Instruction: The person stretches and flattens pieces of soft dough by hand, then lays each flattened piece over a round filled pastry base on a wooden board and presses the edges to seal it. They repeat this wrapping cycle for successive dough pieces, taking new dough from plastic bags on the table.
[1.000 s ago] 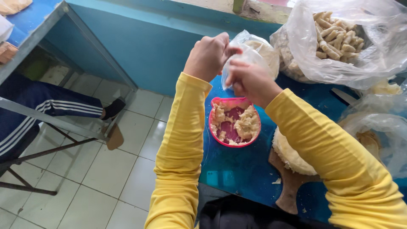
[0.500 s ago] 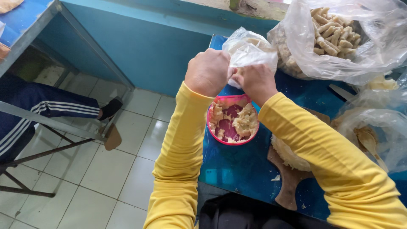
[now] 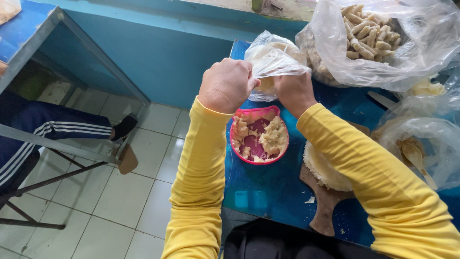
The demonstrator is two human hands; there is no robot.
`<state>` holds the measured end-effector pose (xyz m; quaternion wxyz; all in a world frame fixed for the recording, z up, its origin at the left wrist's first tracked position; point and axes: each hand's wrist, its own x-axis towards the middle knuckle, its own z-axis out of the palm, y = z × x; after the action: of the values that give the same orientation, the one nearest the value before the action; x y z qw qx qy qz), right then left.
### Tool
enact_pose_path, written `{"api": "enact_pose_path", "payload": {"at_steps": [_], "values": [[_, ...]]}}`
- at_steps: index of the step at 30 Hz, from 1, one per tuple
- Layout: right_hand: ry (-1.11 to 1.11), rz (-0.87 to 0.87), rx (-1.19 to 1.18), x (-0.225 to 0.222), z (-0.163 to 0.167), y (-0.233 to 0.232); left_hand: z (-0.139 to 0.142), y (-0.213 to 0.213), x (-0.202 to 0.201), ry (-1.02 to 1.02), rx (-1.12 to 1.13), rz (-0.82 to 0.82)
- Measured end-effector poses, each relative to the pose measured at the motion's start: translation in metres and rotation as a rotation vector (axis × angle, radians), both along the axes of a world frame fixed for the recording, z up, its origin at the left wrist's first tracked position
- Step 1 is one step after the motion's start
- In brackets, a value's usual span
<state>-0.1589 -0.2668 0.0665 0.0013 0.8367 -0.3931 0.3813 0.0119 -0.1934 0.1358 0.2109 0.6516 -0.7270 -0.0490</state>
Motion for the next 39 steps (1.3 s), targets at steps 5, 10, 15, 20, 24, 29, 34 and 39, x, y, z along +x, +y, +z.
{"api": "enact_pose_path", "payload": {"at_steps": [5,10,15,20,24,29,34,39], "values": [[-0.09,0.162,-0.051,-0.014,0.003,-0.007,-0.003,-0.004,-0.002,0.016,-0.006,-0.021],[0.148,0.083,0.111,-0.015,0.004,-0.001,-0.006,-0.005,-0.004,-0.018,-0.009,-0.014],[0.227,0.077,-0.103,-0.008,0.001,0.005,-0.014,-0.009,-0.006,0.03,-0.097,0.002],[0.046,0.012,0.263,-0.025,0.018,-0.021,-0.029,-0.03,-0.004,0.353,-0.157,-0.001],[-0.171,0.137,0.313,-0.034,0.026,-0.028,-0.04,-0.064,-0.011,1.09,0.127,-0.114],[0.224,0.346,-0.147,-0.047,0.047,0.004,-0.059,-0.087,-0.004,1.073,-0.088,0.06],[-0.133,0.235,-0.153,-0.082,0.086,0.064,-0.077,-0.1,0.002,0.979,-0.35,-0.028],[-0.246,-0.063,-0.113,-0.135,0.112,0.121,-0.081,-0.098,0.0,0.738,-0.48,-0.013]]}}
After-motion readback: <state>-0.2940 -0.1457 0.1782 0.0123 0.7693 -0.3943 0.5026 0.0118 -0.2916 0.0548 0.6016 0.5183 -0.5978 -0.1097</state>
